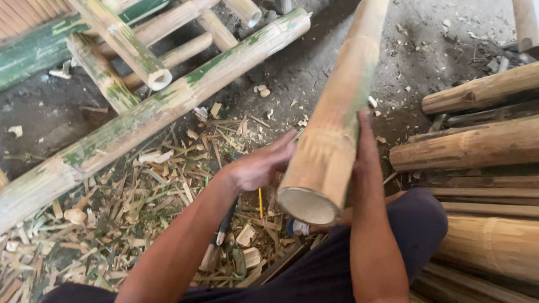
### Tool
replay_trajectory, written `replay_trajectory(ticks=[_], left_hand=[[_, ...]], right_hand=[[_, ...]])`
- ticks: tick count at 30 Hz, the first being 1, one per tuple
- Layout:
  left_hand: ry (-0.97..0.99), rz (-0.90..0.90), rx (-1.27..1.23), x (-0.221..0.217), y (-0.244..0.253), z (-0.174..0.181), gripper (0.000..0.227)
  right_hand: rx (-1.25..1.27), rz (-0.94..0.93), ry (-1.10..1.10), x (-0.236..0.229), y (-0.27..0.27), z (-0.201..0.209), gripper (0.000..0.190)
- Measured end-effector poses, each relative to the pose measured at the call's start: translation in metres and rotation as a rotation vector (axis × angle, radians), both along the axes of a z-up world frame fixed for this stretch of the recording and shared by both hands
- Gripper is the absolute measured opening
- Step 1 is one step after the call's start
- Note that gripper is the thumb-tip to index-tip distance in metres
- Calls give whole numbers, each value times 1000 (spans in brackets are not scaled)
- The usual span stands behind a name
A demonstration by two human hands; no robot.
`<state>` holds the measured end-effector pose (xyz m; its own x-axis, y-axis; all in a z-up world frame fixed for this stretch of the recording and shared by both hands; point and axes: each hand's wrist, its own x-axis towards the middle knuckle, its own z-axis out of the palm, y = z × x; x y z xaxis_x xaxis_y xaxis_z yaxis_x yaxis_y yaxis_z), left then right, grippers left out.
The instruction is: The person uses a hammer and chisel to carve a hole into a bamboo pole. They then measure and mark another bamboo pole with a tape measure and pencil.
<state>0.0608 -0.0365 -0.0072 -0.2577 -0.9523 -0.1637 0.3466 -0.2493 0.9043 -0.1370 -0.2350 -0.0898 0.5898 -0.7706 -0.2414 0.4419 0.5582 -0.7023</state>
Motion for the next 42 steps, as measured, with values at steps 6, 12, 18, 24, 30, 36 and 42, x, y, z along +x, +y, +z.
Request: replay_trajectory(ticks=[6, 12, 18, 24, 30, 36, 42], left_hand=[[117, 114, 178, -14, -51, -70, 62], [104, 70, 184, -24, -45, -116, 66], [268, 137, 280, -43, -43, -108, 70], [-19, 200, 374, -41, -38, -98, 73], [-181, 86, 383, -28, -46, -104, 85], [-237, 112, 352, -24, -50, -116, 87], [-148, 200, 398, -28, -50, -115, 83]], right_hand=[[-197, -175, 251, 20, 35, -4, 84], [-30, -165, 179, -2, 69, -25, 72], [-63, -92, 83, -10, 74, -15, 52], [98, -4, 66, -13, 76, -14, 49], [-7, -29, 60, -4, 77, -31, 46], [59, -2, 27, -1, 75, -54, 47], [16, -20, 50, 2, 77, -59, 46]])
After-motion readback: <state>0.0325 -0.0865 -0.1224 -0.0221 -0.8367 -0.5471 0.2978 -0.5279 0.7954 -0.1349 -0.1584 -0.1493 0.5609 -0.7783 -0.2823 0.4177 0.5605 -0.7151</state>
